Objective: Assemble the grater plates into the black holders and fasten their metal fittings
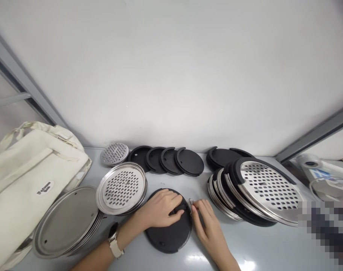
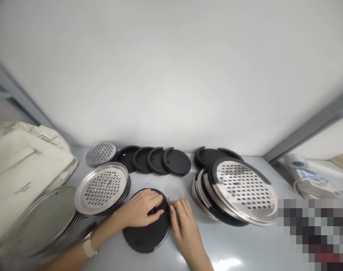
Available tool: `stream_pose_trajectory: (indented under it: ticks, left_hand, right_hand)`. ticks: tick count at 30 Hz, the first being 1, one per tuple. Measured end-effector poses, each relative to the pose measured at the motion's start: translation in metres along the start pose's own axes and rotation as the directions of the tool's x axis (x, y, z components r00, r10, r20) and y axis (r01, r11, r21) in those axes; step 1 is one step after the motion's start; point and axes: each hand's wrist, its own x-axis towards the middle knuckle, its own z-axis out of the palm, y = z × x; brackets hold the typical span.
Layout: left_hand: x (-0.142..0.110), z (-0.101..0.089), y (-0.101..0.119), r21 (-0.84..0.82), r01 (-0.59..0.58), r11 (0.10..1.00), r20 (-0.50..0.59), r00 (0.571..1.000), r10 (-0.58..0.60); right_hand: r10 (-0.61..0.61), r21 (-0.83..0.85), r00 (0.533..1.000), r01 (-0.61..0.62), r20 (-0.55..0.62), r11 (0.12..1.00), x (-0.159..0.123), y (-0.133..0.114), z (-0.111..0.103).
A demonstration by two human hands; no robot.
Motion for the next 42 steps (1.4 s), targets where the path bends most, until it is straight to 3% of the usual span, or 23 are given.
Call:
stream_pose_trajectory:
  ticks: [14, 21, 27, 42]
  left_hand:
    - [0.001, -0.001, 0.0, 0.003, 0.009, 1.0, 0.022, 1.0, -0.009]
    - [0.001, 0.0, -0.001, 0.011, 0.006, 1.0, 0.02, 1.0, -0.006]
    - [0.0, 0.001, -0.001, 0.008, -0.001, 1.0, 0.014, 1.0, 0.001]
    - [0.001, 0.0, 0.0, 0.034, 0.008, 0.999, 0.023, 1.0, -0.008]
  right_hand:
    - [0.077, 0.195, 0.997, -0.08, 0.021, 0.978, -0.002, -0.004, -0.004]
    - [0.121, 0.078, 0.989, -0.128, 0.084, 0.989, -0.002, 0.002, 0.003]
    - [0.084, -0.02, 0.988, -0.082, 0.126, 0.996, -0.002, 0.011, 0.009]
    - [0.111, -0.068, 0.985, -0.103, 0.132, 0.992, 0.0, 0.01, 0.01]
